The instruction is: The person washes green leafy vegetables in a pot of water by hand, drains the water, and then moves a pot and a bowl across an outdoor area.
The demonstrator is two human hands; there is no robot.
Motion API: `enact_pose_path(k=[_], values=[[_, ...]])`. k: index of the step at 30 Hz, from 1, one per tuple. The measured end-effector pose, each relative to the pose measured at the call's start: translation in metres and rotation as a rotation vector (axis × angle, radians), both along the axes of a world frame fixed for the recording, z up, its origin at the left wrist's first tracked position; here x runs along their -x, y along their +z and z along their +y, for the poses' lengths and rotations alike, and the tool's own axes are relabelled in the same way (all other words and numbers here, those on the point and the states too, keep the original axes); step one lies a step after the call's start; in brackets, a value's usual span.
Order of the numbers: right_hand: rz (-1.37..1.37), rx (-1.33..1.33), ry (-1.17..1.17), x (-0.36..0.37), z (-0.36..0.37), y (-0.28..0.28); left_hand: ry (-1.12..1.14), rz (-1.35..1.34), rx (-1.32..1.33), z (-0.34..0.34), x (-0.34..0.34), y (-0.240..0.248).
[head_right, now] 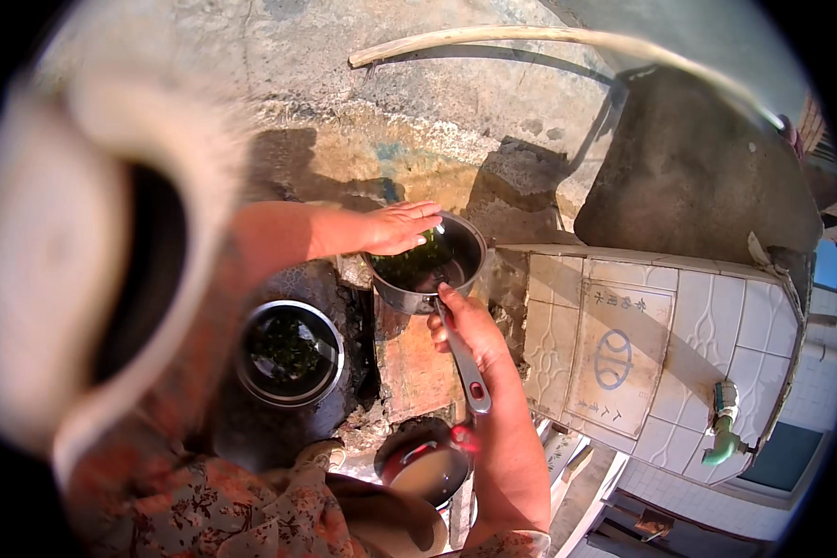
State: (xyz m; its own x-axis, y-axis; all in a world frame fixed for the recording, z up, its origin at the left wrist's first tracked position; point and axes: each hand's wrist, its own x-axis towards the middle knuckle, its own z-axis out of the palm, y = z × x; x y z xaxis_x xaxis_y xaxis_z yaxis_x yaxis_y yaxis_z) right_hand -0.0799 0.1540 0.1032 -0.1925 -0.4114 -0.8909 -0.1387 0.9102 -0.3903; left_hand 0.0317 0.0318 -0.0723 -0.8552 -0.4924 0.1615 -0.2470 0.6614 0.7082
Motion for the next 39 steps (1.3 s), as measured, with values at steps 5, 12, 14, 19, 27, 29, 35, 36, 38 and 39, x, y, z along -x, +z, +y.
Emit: enact_pose_path(k=[5,12,14,19,27,29,35,36,38,39], values=[[0.000,-0.007,-0.008,0.000,-0.001,0.001,0.014,0.043,0.041,0.001,0.001,-0.003],[0.009,0.006,0.001,-0.001,0.001,0.003,0.011,0.055,0.054,0.001,0.001,-0.001],[0.021,0.004,0.006,-0.003,0.001,0.005,0.012,0.054,0.053,0.002,0.001,-0.001],[0.021,-0.007,0.008,-0.004,0.001,0.008,0.018,0.066,0.058,0.002,0.004,-0.007],[0.007,0.006,-0.010,-0.003,0.003,0.008,0.001,0.031,0.050,0.003,0.004,0.002],[0.007,0.010,-0.018,-0.004,0.003,0.009,-0.003,0.016,0.035,0.004,0.003,0.005],[-0.002,0.012,-0.053,-0.004,0.003,0.009,-0.004,-0.002,0.012,0.004,0.004,0.005],[-0.005,0.013,-0.059,-0.005,0.003,0.009,-0.003,-0.002,0.007,0.004,0.004,0.004],[-0.010,0.019,-0.060,-0.003,0.003,0.008,-0.001,0.000,0.005,0.004,0.005,0.003],[-0.013,0.023,-0.056,-0.001,0.003,0.007,0.000,0.002,0.008,0.005,0.006,0.002]])
